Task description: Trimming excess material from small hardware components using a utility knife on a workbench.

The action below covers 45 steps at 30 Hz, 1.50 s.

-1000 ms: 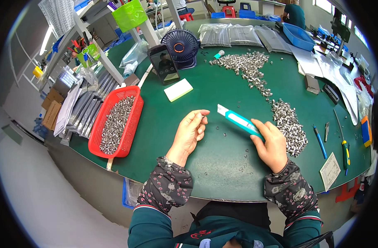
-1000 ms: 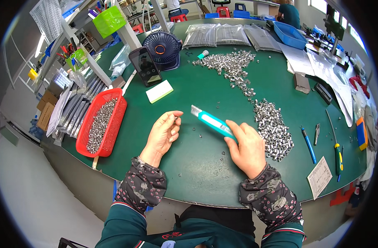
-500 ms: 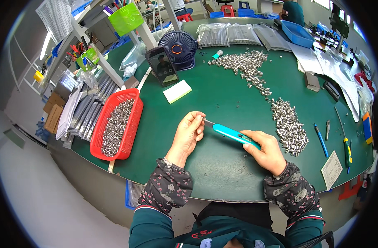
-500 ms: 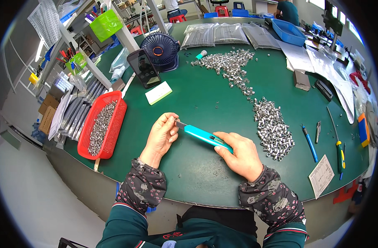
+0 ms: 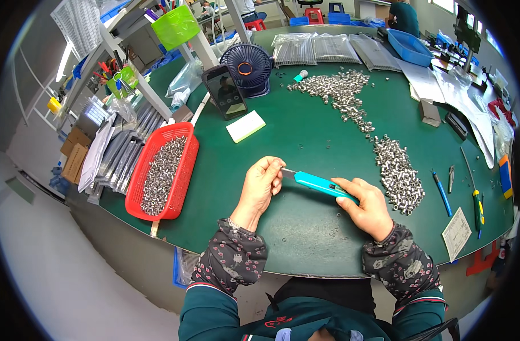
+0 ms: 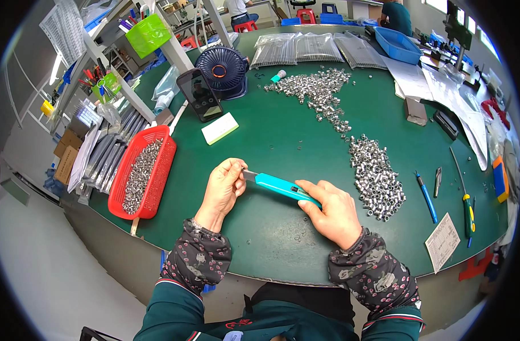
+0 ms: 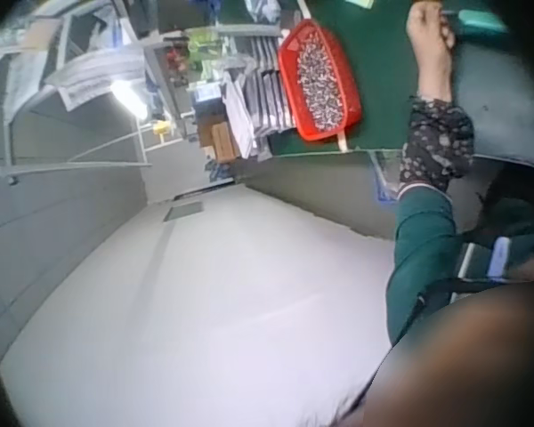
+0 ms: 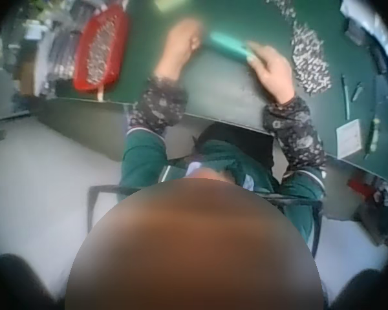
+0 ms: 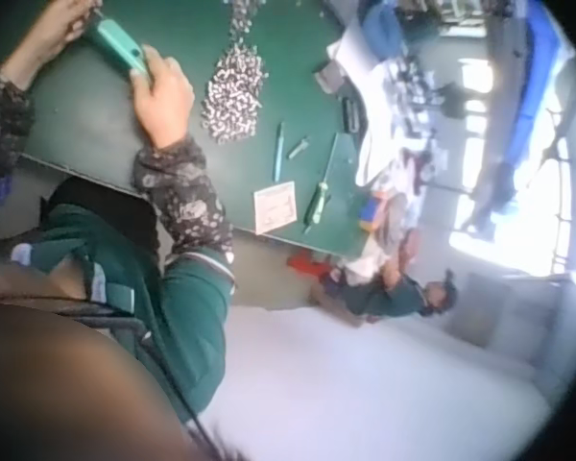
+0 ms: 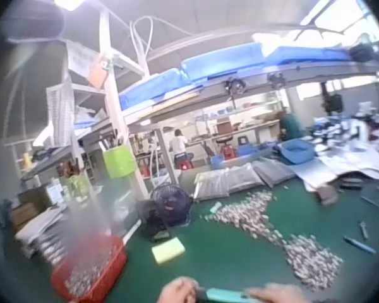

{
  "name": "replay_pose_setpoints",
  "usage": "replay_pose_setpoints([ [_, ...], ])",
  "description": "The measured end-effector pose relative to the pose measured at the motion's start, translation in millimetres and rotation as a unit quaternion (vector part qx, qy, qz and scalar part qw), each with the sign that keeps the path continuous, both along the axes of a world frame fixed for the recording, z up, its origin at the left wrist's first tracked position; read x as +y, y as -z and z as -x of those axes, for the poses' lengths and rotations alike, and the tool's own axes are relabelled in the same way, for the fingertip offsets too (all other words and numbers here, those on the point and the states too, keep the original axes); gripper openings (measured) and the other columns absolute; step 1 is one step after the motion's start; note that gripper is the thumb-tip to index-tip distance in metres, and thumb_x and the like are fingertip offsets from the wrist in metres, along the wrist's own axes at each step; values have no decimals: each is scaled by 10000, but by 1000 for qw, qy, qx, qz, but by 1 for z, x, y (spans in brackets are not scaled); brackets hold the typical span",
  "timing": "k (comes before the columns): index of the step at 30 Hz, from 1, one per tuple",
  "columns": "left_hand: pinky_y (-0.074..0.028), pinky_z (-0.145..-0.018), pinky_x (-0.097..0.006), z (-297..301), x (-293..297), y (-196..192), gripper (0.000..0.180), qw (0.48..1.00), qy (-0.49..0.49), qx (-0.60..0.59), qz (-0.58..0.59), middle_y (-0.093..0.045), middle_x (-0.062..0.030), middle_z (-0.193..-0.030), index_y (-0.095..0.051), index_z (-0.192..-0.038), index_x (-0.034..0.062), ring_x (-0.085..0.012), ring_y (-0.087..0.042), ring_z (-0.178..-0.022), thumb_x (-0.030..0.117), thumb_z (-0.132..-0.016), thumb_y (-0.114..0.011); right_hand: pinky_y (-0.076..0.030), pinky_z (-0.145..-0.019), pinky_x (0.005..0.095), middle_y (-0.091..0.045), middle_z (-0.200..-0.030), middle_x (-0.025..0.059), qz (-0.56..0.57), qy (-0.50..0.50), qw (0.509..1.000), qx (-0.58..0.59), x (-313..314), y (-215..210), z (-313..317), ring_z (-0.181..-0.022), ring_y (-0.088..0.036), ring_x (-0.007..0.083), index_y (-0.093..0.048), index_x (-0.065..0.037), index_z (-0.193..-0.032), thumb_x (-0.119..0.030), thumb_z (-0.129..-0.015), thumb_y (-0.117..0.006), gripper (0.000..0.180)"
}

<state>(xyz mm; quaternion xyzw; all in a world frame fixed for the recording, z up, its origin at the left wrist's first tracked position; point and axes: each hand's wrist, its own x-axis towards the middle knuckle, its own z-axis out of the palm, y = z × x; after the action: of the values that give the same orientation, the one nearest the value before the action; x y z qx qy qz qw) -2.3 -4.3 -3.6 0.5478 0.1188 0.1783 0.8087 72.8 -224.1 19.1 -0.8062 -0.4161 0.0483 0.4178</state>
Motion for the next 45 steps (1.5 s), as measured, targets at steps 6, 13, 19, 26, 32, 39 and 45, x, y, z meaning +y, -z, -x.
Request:
replay_pose_setpoints([
  [6, -325, -380, -157, -1, 2, 2, 187, 1000, -2, 13, -13, -456, 21, -602, -534, -798, 36, -34, -393, -463, 206, -867, -501, -407, -525, 347, -460, -679, 73, -4, 37, 990, -138, 1, 0, 4, -606, -504, 243, -565, -132, -1033, -156, -704, -609, 333],
  [13, -311, -368, -165, 1, 0, -1, 224, 999, 4, 38, -2, -431, 24, -578, -504, -762, 57, -33, -374, -449, 253, -870, -493, -404, -511, 334, -439, -669, 55, -4, 46, 973, -225, 3, -2, 5, -610, -490, 214, -554, -124, -1038, -111, -651, -642, 396],
  [19, -278, -360, -163, 0, 2, -1, 237, 999, 29, 44, 0, -399, 29, -564, -488, -745, 71, -28, -338, -426, 273, -870, -493, -395, -511, 331, -429, -670, 63, -5, 40, 969, -244, 3, -3, 4, -598, -474, 219, -554, -115, -1046, -98, -643, -637, 412],
  [26, -268, -362, -163, 0, 4, -2, 265, 998, 44, 45, -17, -374, 36, -572, -471, -721, 80, -24, -306, -432, 300, -866, -495, -391, -513, 331, -424, -675, 75, -5, 36, 967, -251, 3, -2, 3, -590, -462, 230, -556, -106, -1055, -92, -646, -629, 415],
  [32, -280, -377, -158, 0, 2, -1, 288, 999, 27, 42, -12, -386, 30, -612, -470, -697, 81, -29, -326, -472, 318, -859, -503, -391, -514, 330, -421, -673, 74, -9, 30, 968, -248, 4, -3, 3, -591, -462, 227, -556, -111, -1053, -85, -645, -629, 415],
  [39, -244, -329, -175, 1, 4, -4, 312, 996, 35, 85, 10, -341, 46, -533, -429, -642, 94, -38, -279, -402, 304, -862, -497, -391, -501, 328, -413, -670, 60, -1, 26, 960, -280, 4, -4, 2, -602, -466, 214, -549, -124, -1059, -97, -622, -657, 452],
  [45, -220, -326, -182, 2, 5, -4, 345, 993, 54, 85, 58, -296, 51, -499, -396, -614, 104, -46, -239, -387, 320, -873, -467, -403, -533, 340, -439, -678, 82, -69, 56, 965, -247, 2, -5, 0, -622, -477, 239, -544, -85, -1054, -58, -629, -640, 436],
])
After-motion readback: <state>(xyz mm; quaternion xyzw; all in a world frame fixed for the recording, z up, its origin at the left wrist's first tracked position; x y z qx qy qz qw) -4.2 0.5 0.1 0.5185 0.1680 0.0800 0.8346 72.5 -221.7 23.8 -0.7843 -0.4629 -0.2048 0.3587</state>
